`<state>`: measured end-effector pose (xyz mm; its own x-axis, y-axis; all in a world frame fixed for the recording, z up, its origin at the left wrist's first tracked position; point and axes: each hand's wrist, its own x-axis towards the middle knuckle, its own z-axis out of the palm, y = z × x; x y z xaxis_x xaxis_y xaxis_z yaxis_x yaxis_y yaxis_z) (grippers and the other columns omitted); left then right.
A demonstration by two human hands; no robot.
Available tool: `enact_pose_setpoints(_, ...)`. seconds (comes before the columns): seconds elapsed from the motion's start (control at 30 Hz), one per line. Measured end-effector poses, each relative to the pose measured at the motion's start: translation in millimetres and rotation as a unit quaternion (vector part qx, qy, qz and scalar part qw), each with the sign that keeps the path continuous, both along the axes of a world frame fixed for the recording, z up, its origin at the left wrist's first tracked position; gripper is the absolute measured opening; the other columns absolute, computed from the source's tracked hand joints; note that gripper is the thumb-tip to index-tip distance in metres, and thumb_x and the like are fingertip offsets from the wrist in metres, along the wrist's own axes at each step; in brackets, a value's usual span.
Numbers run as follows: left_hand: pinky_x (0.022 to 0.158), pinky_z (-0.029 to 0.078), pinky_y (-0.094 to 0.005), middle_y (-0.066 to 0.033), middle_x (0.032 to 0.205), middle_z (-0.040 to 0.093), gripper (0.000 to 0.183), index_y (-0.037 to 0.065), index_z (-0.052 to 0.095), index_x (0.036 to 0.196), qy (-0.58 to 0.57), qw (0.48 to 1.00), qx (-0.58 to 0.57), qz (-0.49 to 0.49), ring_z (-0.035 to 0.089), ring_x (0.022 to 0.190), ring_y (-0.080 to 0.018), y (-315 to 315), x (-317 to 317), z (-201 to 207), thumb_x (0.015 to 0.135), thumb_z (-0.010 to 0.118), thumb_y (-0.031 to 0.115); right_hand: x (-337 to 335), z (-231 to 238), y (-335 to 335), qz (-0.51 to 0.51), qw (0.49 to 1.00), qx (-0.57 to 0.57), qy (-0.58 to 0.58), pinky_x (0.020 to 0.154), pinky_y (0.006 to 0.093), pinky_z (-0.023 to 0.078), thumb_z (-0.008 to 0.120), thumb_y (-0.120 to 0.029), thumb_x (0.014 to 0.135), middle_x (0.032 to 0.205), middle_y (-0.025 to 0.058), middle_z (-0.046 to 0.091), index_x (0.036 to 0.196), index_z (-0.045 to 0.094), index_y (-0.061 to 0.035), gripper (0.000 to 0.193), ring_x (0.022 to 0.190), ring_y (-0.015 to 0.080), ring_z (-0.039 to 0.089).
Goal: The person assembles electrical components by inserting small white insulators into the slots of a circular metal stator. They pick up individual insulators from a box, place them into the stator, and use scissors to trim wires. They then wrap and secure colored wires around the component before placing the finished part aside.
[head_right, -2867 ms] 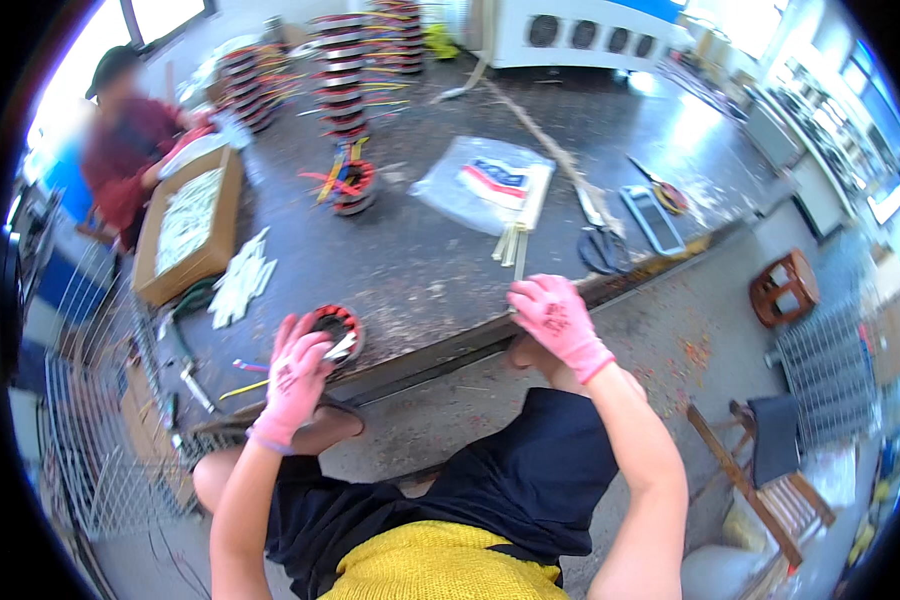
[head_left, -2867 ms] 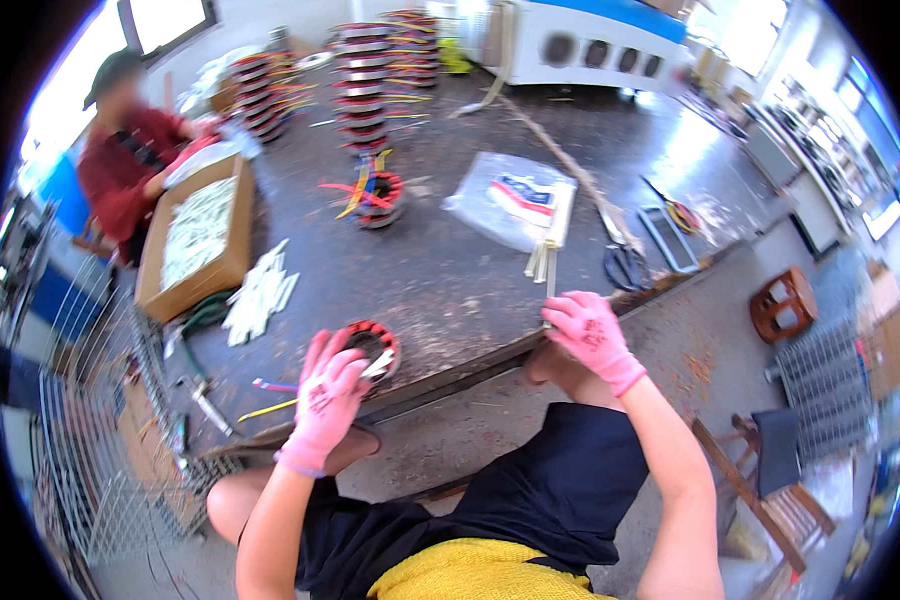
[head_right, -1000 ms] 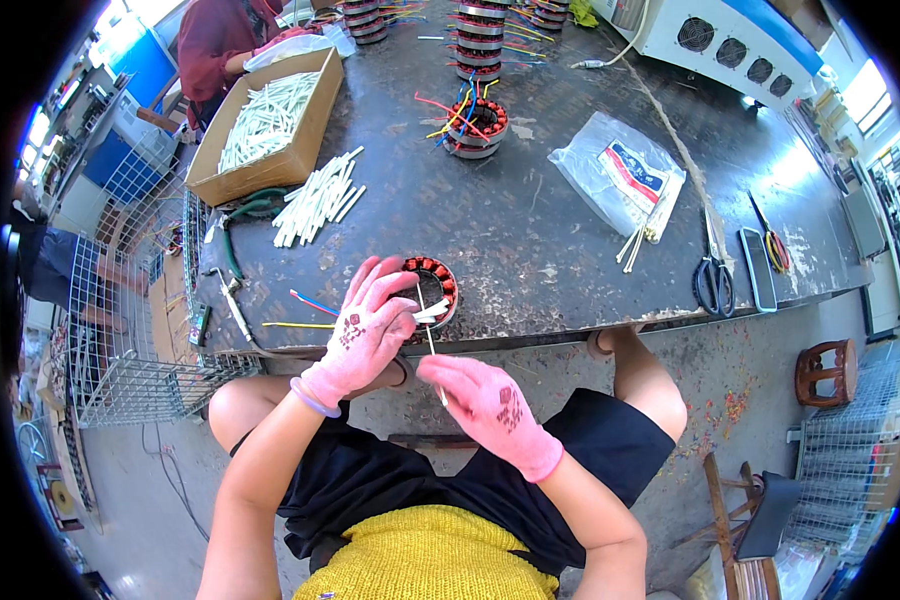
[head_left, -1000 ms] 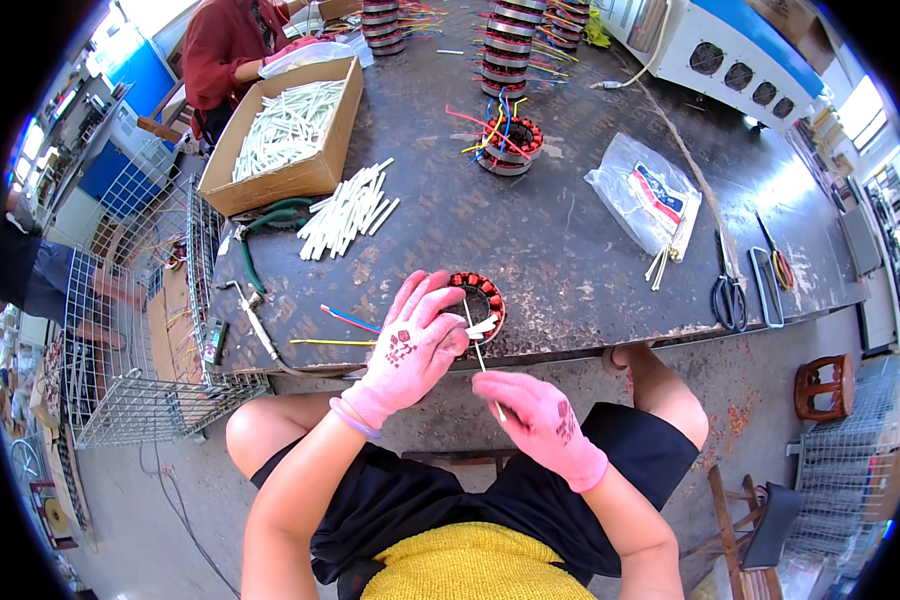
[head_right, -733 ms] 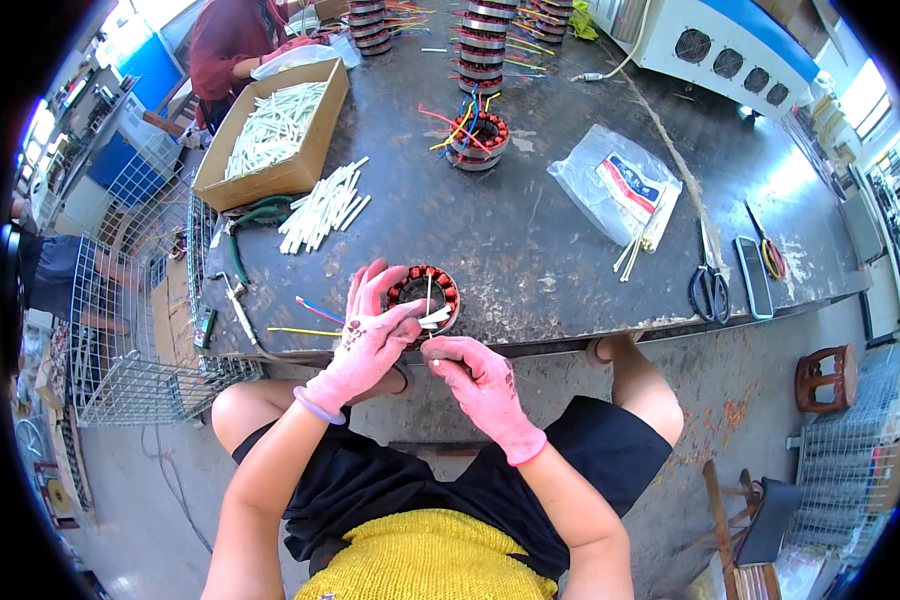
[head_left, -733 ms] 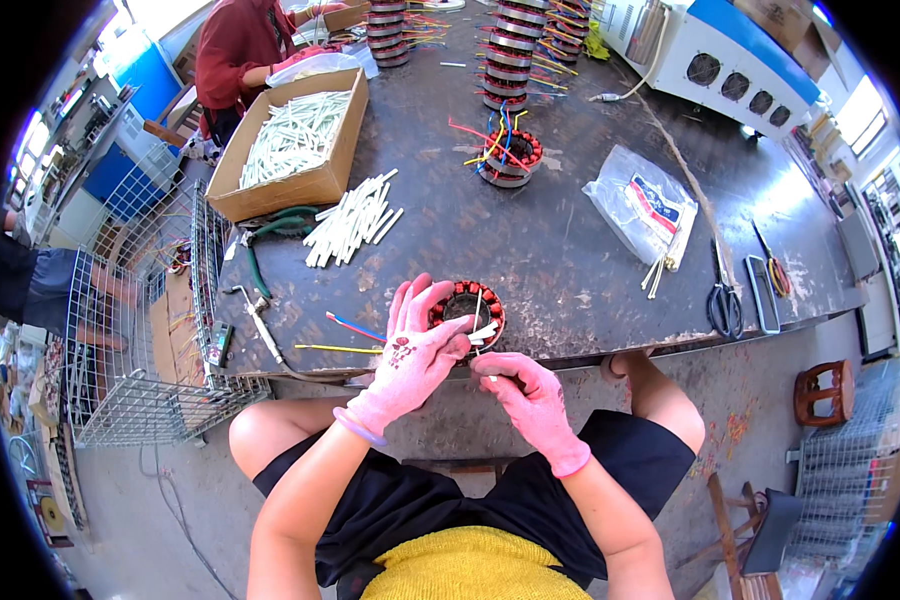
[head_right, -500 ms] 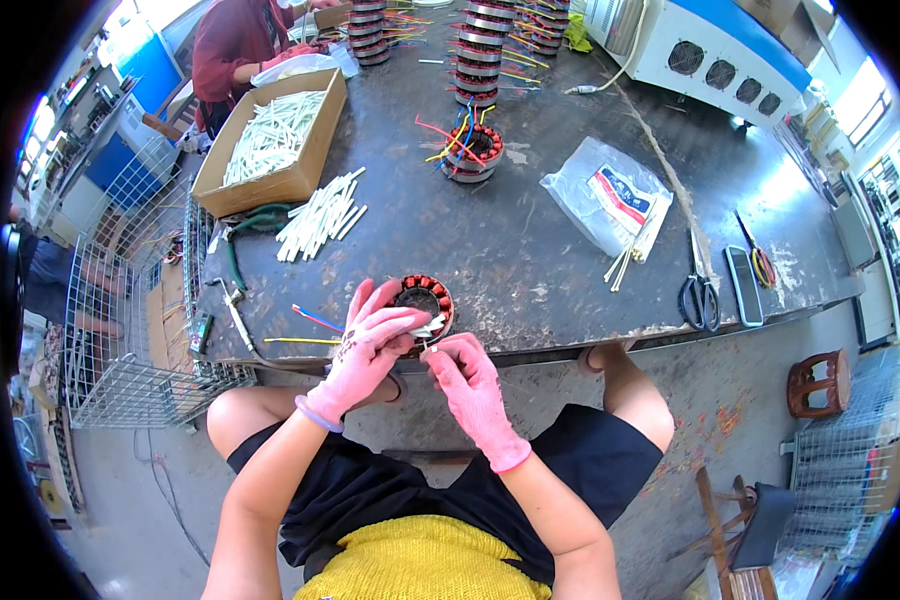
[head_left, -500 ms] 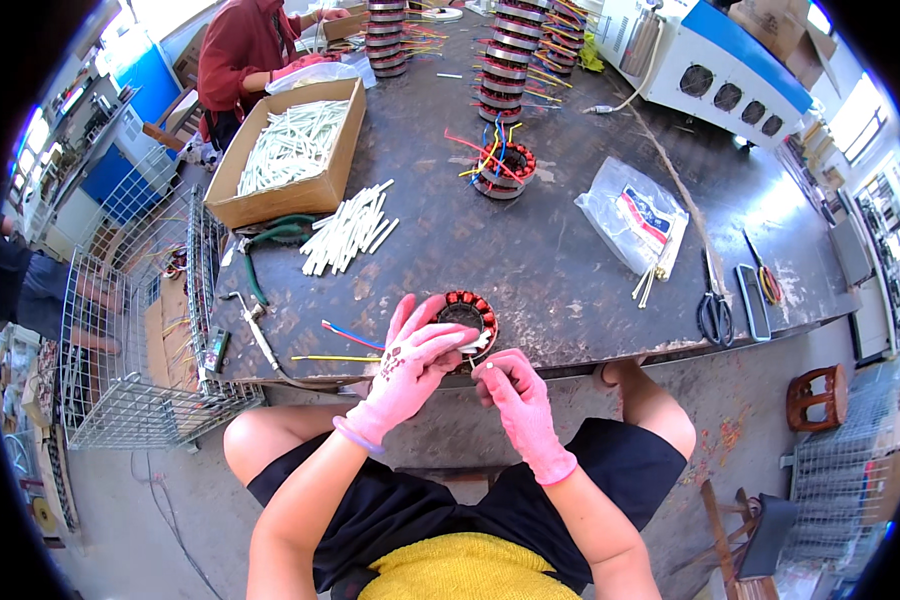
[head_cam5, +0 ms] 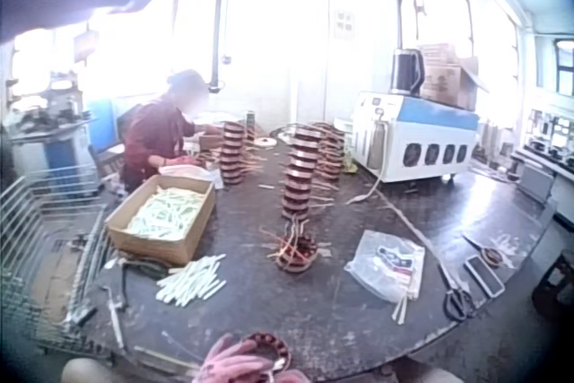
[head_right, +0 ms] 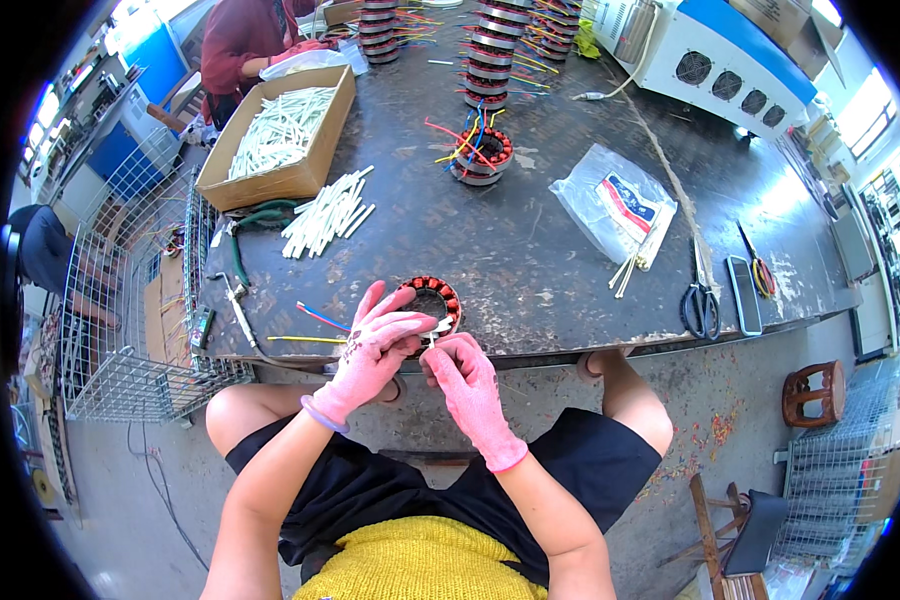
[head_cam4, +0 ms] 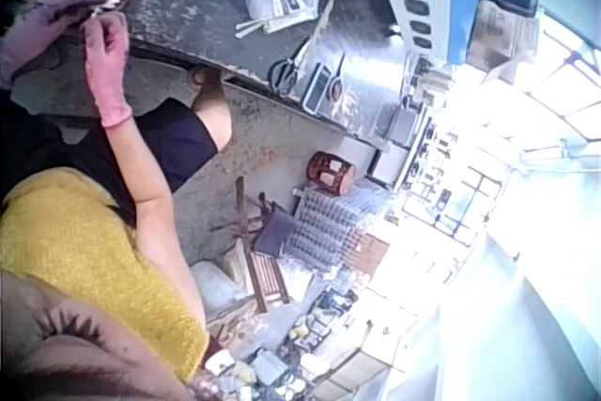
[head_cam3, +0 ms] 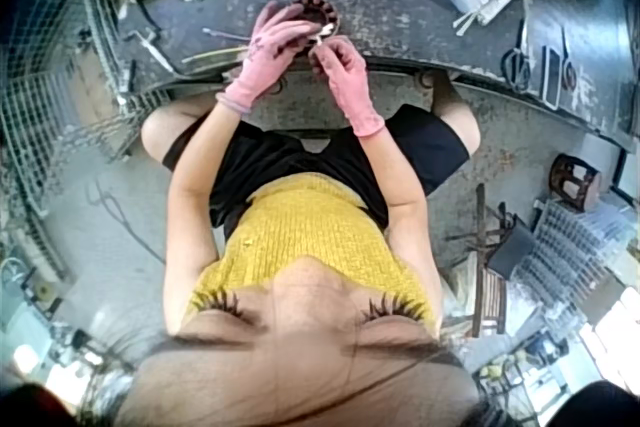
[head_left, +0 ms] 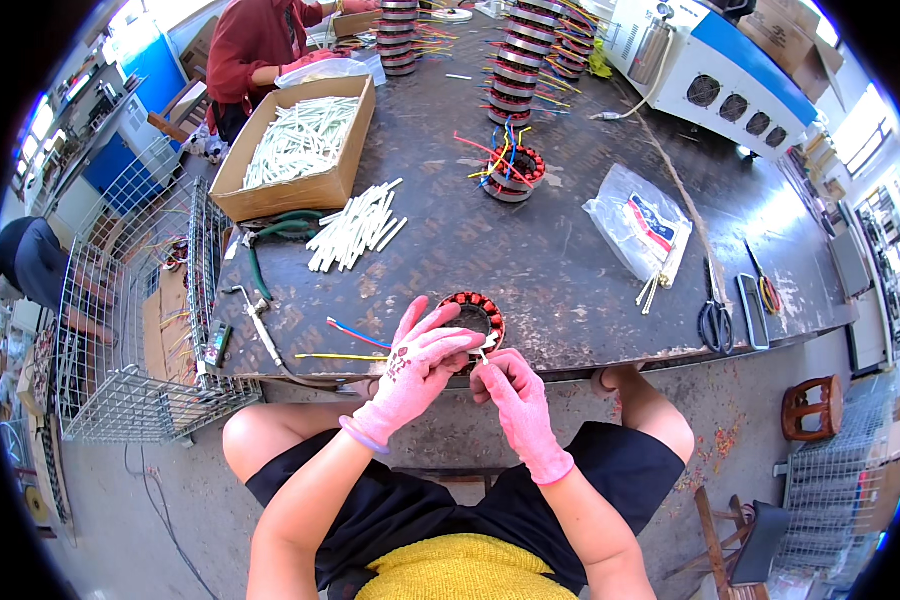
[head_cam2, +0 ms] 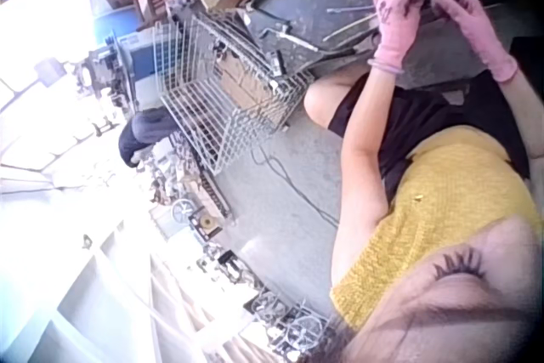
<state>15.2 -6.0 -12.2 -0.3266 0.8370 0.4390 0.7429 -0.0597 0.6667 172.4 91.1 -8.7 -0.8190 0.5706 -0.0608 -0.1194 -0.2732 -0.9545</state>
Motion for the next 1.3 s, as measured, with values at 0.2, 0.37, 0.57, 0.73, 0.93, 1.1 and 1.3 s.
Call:
enact_pose_setpoints(0.2,0.122,0.020,-0.0496,-0.0020,0.114,0.072,0.039,0.017,0.072,0.116,0.000,1.000,-0.003,0.003,0.053,0.132,-0.0261,-0.1,-0.1,1.4,0.081,0.068,0.000,-0.5,1.3,-0.3,-0.005,1.000,-0.013,-0.001,0.071,0.0240,0.049,0.059,-0.014,0.101,0.101,0.0021,0.055,0.096,0.064,0.0002,0.016,0.081,0.0076,0.058)
enact_pose_setpoints(0.37,0.121,0.020,-0.0494,-0.0021,0.113,0.072,0.039,0.016,0.072,0.116,0.001,1.000,-0.001,0.004,0.053,0.132,-0.0260,0.0,0.0,-0.5,0.081,0.068,0.000,-1.8,-1.1,-2.5,-0.023,0.999,-0.024,-0.015,0.071,0.0260,0.048,0.060,-0.020,0.100,0.093,0.0016,0.060,0.096,0.063,-0.0018,0.019,0.079,0.0096,0.059)
enact_pose_setpoints(0.57,0.119,0.026,-0.0502,0.0005,0.108,0.073,0.035,0.021,0.073,0.113,0.010,1.000,0.019,0.014,0.059,0.124,-0.0254,1.3,-0.3,-1.2,0.082,0.071,0.006,-14.8,-6.4,-2.6,-0.065,0.992,-0.030,-0.104,0.060,0.0236,0.039,0.065,-0.015,0.097,0.085,-0.0031,0.054,0.086,0.064,-0.0013,0.018,0.069,0.0041,0.051)
enact_pose_setpoints(0.73,0.119,0.025,-0.0507,0.0013,0.101,0.073,0.029,0.021,0.074,0.109,0.010,1.000,0.017,0.023,0.060,0.121,-0.0251,6.0,4.0,3.1,0.083,0.070,0.008,-19.3,-6.9,2.0,-0.085,0.986,0.048,-0.132,0.056,0.0244,0.039,0.069,-0.013,0.093,0.083,-0.0020,0.054,0.088,0.066,0.0002,0.015,0.067,0.0038,0.049)
enact_pose_setpoints(0.93,0.118,0.026,-0.0512,0.0014,0.100,0.072,0.023,0.017,0.073,0.102,0.019,0.996,0.048,0.072,0.061,0.119,-0.0247,9.9,5.6,-8.6,0.081,0.072,0.010,-8.7,33.0,5.7,-0.119,0.916,0.369,-0.107,0.066,0.0300,0.052,0.076,-0.008,0.084,0.104,0.0068,0.062,0.104,0.068,-0.0071,0.021,0.074,0.0162,0.064)
enact_pose_setpoints(1.1,0.118,0.027,-0.0502,0.0009,0.098,0.071,0.021,0.014,0.072,0.099,0.013,0.996,0.047,0.080,0.061,0.118,-0.0243,9.3,9.2,-6.3,0.079,0.072,0.010,-22.2,23.6,24.0,-0.091,0.821,0.563,0.028,0.069,0.0307,0.052,0.070,-0.001,0.086,0.100,0.0085,0.064,0.100,0.066,-0.0069,0.016,0.079,0.0219,0.065)
enact_pose_setpoints(1.3,0.118,0.026,-0.0501,0.0003,0.094,0.072,0.017,0.017,0.075,0.096,-0.022,0.994,0.047,0.097,0.061,0.118,-0.0231,12.6,14.9,-4.1,0.080,0.072,0.012,-5.1,103.4,12.9,-0.117,0.965,0.164,0.171,0.066,0.0216,0.047,0.059,0.006,0.094,0.095,0.0041,0.064,0.099,0.064,-0.0016,0.010,0.078,0.0073,0.059)
